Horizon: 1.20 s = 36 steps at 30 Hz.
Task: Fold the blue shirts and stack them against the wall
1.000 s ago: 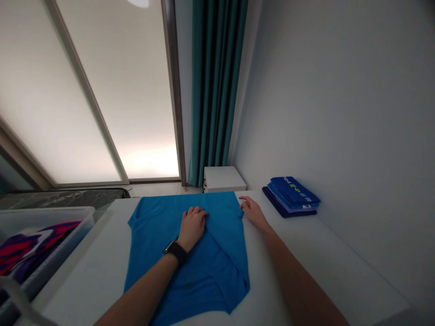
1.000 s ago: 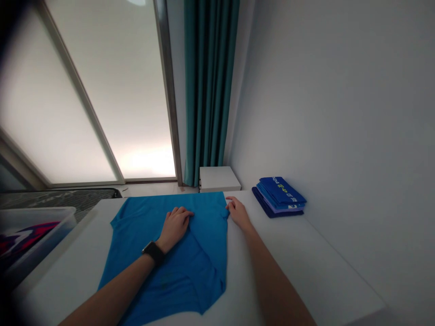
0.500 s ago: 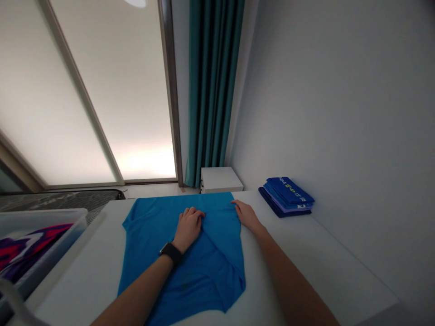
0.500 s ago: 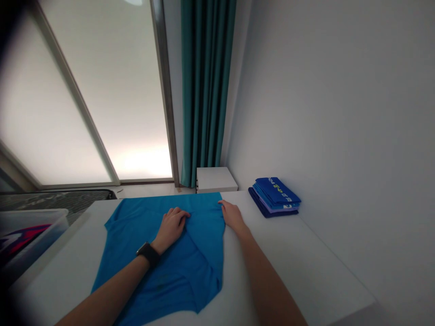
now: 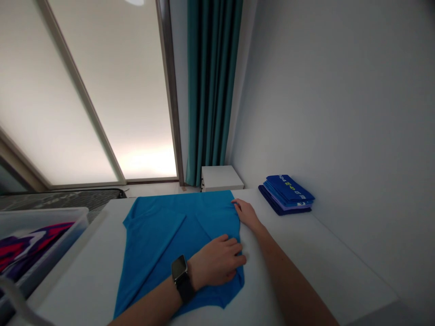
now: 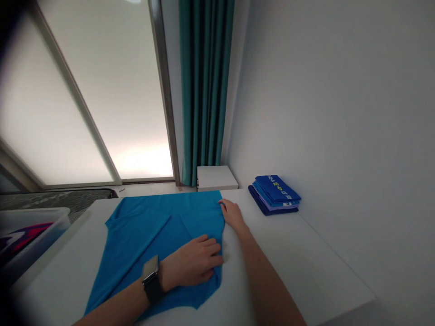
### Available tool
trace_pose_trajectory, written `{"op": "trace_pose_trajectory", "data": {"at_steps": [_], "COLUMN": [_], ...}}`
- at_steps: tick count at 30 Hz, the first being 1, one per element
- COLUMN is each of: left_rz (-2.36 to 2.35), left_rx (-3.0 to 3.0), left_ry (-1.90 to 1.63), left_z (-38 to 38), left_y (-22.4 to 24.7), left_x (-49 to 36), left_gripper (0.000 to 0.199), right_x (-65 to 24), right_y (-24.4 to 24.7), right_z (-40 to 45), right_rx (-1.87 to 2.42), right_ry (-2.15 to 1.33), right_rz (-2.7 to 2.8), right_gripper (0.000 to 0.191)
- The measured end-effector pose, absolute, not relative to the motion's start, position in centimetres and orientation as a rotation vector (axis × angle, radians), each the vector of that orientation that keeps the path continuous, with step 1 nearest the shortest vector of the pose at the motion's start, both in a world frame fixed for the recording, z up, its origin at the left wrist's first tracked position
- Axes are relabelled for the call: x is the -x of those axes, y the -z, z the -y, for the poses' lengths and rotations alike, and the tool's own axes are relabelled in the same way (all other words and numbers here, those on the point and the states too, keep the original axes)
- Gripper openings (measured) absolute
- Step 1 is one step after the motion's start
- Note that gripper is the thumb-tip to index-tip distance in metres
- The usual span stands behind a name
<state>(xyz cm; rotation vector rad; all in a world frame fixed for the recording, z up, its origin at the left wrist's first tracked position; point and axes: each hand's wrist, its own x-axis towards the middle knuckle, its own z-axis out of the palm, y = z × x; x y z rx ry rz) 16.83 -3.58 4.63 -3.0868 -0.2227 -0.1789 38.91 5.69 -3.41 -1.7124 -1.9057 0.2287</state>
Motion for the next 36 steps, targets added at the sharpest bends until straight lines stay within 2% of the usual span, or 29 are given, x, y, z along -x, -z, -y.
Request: {"op": "trace_pose_trajectory", "data": {"at_steps": [14, 26, 36], "left_rz": [0.26, 0.467, 0.574], "left_rx": [3.294, 3.278, 3.311], "left_ry": [0.053, 0.102, 0.244], "left_z": [3.7, 4.0, 5.4], "left_y": [-4.8, -6.1, -1.8], "left_x": [-16.5, -14.4, -14.1], "left_gripper": [0.007, 0.006, 0.003], "right_x": [-39.5, -41.1, -40.1], "right_y": [3.0, 1.9, 2.9], "right_z": [-6.2, -4.8, -5.6], "right_rx": [1.634, 1.521, 1.635], "right_ry": [-0.414, -0.698, -0.375], "right_rz": [1.878, 1.81, 1.989], "right_gripper": [0.027, 0.039, 0.034]}}
